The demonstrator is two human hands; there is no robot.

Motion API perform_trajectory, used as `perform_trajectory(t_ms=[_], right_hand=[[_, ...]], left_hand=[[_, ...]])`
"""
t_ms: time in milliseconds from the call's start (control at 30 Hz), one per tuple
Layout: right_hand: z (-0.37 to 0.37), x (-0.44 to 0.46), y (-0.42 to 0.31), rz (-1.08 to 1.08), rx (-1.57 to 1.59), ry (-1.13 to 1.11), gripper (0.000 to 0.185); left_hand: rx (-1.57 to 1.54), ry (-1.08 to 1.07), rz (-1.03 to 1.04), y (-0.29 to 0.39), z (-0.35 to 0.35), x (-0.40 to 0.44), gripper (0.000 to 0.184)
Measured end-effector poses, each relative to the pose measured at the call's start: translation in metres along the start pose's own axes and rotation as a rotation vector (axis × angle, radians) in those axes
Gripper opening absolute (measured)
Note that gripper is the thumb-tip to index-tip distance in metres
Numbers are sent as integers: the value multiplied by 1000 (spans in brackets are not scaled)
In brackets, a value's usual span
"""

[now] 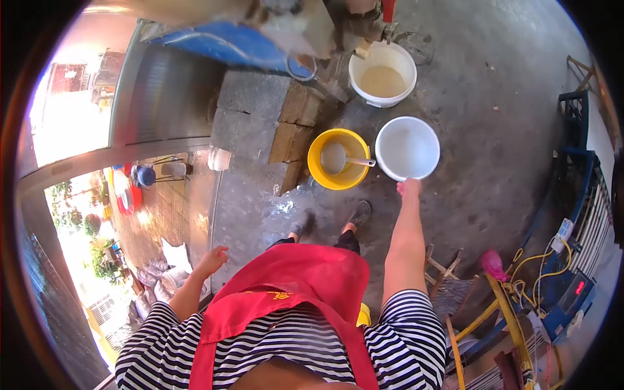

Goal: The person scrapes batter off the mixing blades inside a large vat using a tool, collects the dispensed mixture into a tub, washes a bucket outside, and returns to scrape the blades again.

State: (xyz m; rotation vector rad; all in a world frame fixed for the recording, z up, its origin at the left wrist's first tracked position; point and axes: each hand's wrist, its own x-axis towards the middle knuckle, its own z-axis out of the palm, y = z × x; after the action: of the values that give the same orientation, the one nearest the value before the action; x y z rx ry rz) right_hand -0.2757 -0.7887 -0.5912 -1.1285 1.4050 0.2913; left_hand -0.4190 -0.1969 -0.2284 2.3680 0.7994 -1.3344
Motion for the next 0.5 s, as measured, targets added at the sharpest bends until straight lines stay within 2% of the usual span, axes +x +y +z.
perform_trajectory(t_ms=[33,67,133,200,233,267,300,333,367,433,500], right_hand=[[-3,7,11,69,-80,-103,16],[-6,-19,4,55,-64,-124,15],[-22,-12,37,-132,-481,-186,17],[-41,5,86,-701,-1072,-59,23],[-50,-34,74,-961,-1309,-40,21],[-56,-39,78,-883,-1552,-197,16],[-65,-17,107,-838,-1636,-291,16],[-64,-54,88,-790,-1753,-353,17],[-68,-53,100,-650,-1688,-332,17],[-52,-162,27,-393,-1664,-383,37],[-33,-185,22,-528,-1628,-232,30]], left_hand=[[-117,14,-10,9,-5,-1,43],[-102,34,-30,26,-13,-8,43],[-73,81,35,16,-19,5,43],[-31,172,132,-5,-22,28,43],[-63,187,136,-11,-25,39,43],[-55,289,222,-15,-30,48,42],[-46,393,301,-16,-37,55,42],[-59,468,309,-8,-49,57,42],[-70,539,317,5,-66,57,42],[-87,666,393,32,-109,58,42],[-81,831,478,58,-158,67,42]])
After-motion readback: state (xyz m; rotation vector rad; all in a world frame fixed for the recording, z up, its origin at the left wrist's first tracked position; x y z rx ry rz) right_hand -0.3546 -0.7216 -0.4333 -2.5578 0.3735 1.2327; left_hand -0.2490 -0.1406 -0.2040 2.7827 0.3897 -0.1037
